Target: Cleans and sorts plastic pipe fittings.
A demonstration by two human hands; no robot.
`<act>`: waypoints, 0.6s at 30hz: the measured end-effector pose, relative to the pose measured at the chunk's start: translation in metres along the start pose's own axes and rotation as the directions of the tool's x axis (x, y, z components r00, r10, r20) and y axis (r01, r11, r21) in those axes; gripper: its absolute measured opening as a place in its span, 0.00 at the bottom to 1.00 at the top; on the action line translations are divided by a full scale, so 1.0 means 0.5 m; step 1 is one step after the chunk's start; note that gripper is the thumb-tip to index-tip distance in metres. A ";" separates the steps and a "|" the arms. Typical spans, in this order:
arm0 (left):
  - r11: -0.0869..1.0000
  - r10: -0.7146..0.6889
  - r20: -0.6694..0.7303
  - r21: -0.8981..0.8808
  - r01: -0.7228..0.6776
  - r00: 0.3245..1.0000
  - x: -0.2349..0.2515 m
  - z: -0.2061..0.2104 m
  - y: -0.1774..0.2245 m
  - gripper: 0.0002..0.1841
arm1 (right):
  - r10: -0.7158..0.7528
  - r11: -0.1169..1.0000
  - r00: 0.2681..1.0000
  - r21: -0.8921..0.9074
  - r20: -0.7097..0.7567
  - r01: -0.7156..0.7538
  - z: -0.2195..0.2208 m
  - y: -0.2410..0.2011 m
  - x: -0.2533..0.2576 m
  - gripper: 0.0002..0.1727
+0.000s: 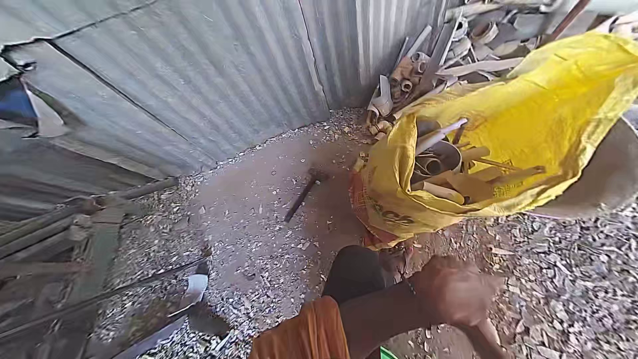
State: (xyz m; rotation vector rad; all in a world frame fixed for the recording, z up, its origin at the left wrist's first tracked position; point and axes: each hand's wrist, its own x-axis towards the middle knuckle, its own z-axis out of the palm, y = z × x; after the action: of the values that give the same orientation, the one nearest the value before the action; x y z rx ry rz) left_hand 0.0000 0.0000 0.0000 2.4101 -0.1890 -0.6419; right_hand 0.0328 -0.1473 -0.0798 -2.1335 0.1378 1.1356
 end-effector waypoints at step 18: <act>0.366 0.170 -0.499 -0.768 -0.525 0.849 0.089 0.087 0.167 0.25 | -0.812 0.473 0.459 0.056 -0.360 0.879 -0.184 0.091 -0.124 0.34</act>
State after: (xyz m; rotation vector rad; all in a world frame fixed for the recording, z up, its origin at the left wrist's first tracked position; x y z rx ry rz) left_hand 0.0193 -0.1021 0.0035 1.2935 -0.1595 -0.0232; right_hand 0.0399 -0.2526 -0.0231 -1.7236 -0.6125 0.1636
